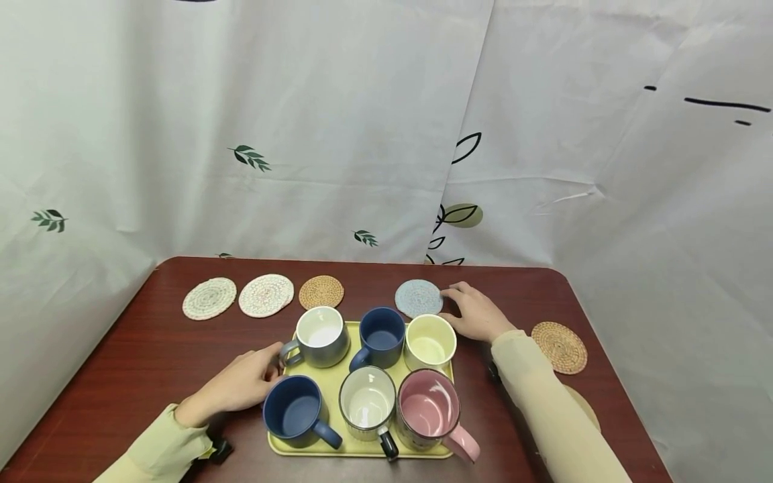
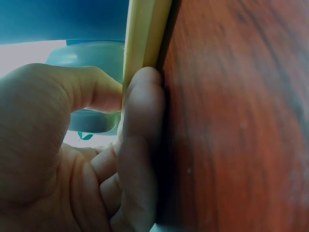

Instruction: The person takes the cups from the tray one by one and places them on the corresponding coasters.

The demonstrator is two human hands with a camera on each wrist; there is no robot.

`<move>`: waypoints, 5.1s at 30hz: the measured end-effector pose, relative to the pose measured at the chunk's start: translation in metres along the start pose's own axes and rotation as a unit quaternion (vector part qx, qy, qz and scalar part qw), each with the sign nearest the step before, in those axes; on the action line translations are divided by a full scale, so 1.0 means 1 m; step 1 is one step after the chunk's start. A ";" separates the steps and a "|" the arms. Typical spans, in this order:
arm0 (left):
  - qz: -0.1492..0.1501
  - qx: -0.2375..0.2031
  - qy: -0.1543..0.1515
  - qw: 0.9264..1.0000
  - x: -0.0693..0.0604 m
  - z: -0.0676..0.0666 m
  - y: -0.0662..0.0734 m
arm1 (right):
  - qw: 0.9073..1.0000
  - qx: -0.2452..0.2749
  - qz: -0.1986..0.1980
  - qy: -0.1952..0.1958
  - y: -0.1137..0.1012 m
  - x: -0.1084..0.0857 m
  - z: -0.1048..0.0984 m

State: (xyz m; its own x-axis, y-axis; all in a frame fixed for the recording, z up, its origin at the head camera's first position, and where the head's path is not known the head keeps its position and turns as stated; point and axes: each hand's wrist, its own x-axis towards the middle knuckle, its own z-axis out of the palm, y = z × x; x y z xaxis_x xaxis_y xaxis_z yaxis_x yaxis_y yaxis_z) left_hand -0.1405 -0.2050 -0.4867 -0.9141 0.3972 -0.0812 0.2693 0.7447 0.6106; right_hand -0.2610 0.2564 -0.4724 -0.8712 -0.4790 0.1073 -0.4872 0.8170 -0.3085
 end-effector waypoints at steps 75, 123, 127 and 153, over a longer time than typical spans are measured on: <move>0.005 -0.002 0.002 1.000 0.000 0.001 -0.001 | 0.989 -0.047 0.134 -0.044 0.047 -0.104 -0.041; 0.000 0.001 0.007 1.000 0.000 0.001 -0.002 | 0.991 -0.024 0.120 -0.057 0.017 -0.015 -0.023; 0.000 0.001 0.008 1.000 0.000 0.001 -0.001 | 0.991 -0.025 0.120 -0.062 0.017 -0.014 -0.023; -0.001 0.002 0.007 1.000 -0.001 0.001 0.000 | 0.992 -0.038 0.116 -0.043 0.021 -0.043 -0.028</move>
State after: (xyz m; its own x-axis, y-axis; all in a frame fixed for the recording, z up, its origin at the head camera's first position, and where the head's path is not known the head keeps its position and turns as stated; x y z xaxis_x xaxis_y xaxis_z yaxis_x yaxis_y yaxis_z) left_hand -0.1396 -0.2052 -0.4876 -0.9184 0.3891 -0.0717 0.2693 0.7475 0.6072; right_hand -0.2360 0.3033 -0.4568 -0.9537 -0.2977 -0.0415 -0.2794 0.9288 -0.2434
